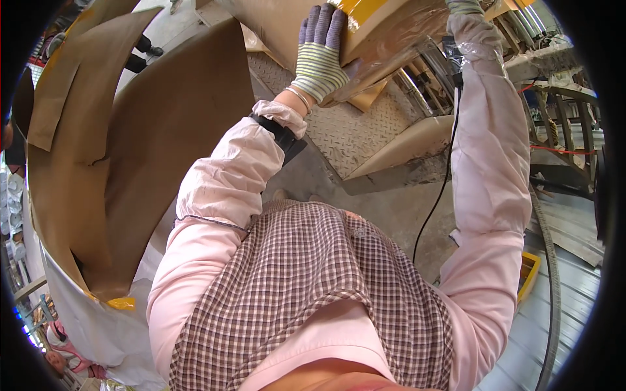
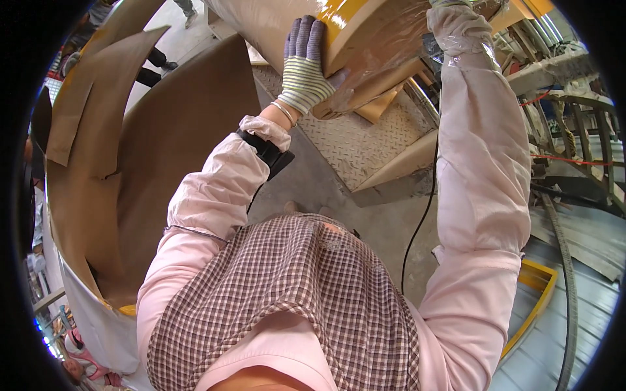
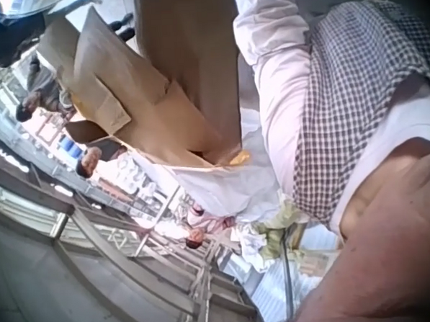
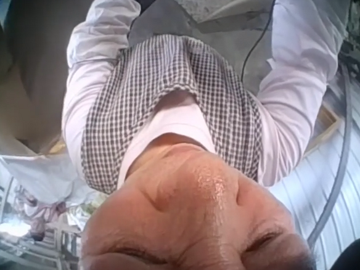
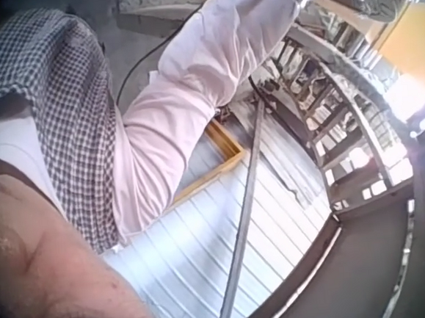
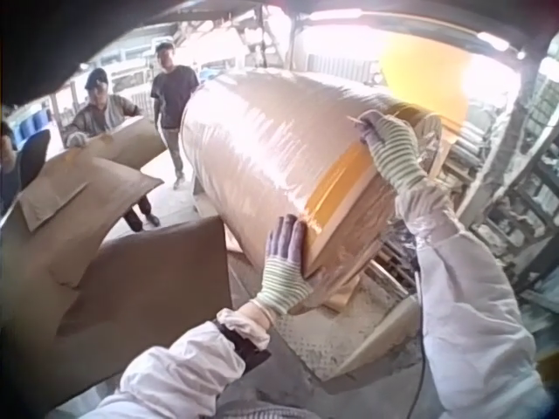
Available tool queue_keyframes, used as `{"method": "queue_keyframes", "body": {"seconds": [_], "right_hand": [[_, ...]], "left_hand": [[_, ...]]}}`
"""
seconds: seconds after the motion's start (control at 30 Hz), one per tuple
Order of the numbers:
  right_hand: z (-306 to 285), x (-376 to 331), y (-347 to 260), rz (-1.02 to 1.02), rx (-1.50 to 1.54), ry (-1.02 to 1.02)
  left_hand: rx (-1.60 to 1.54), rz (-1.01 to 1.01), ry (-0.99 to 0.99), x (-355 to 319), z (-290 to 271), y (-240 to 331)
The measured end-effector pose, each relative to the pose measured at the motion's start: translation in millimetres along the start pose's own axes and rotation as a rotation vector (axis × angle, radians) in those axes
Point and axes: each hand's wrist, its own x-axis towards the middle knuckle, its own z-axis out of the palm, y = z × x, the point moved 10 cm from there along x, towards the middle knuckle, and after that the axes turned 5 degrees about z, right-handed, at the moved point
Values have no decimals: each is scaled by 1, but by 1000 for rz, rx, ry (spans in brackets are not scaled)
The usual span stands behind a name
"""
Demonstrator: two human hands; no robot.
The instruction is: Manually wrap and process large industrial material rolls with other workers.
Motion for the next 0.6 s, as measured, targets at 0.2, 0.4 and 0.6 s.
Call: {"method": "queue_keyframes", "body": {"seconds": [0.2,0.4,0.6], "right_hand": [[4,-1,9,13,249,4],[19,-1,35,149,380,-58],[24,8,53,180,487,-64]], "left_hand": [[-18,56,92,10,-7,9],[-106,-29,34,19,-2,8],[-104,-44,44,20,-4,7]]}}
